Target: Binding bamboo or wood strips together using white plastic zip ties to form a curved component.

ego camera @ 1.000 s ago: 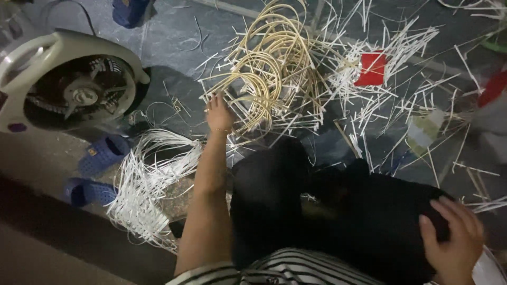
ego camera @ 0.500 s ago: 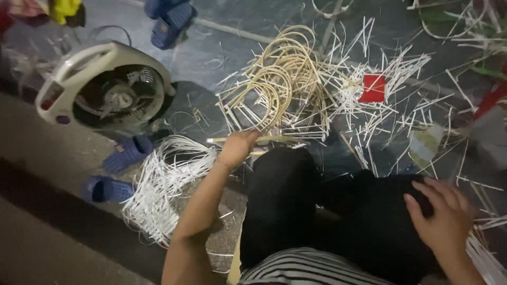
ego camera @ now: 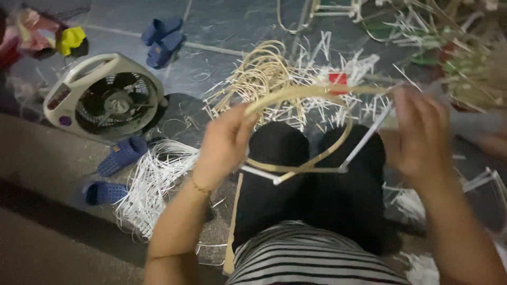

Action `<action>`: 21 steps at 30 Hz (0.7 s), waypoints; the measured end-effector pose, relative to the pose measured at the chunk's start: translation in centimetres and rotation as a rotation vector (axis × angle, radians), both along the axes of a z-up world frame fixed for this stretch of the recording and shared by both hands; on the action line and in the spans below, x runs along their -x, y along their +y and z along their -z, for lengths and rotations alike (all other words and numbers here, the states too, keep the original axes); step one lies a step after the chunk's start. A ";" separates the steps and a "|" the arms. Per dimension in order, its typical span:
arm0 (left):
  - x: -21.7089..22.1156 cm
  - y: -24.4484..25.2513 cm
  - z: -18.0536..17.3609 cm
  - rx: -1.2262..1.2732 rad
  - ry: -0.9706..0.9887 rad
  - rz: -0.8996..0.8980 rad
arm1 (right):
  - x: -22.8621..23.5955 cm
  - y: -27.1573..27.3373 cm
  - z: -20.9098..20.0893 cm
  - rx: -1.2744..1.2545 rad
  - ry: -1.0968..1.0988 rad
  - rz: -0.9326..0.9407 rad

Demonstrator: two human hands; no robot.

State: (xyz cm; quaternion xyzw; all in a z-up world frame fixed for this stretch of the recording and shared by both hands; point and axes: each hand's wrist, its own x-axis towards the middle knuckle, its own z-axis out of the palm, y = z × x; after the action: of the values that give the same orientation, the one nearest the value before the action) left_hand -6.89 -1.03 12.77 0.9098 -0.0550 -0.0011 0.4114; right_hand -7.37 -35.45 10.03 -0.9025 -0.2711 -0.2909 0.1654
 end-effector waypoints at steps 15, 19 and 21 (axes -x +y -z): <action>4.7 -2.5 18.8 0.905 0.521 -0.137 | 7.6 -11.7 9.6 0.061 0.565 0.438; 6.6 -2.9 22.3 0.785 0.413 -0.159 | 10.5 -6.1 7.2 -0.083 0.772 0.614; 7.6 -3.2 22.6 0.669 0.285 -0.189 | 11.8 -4.6 8.5 -0.396 0.848 0.465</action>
State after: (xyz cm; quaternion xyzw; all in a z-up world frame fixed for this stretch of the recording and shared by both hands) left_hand -14.49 -4.23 -9.84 0.7169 0.0899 -0.0718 0.6876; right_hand -19.15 -40.09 1.58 -0.9288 0.0873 0.0254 0.3592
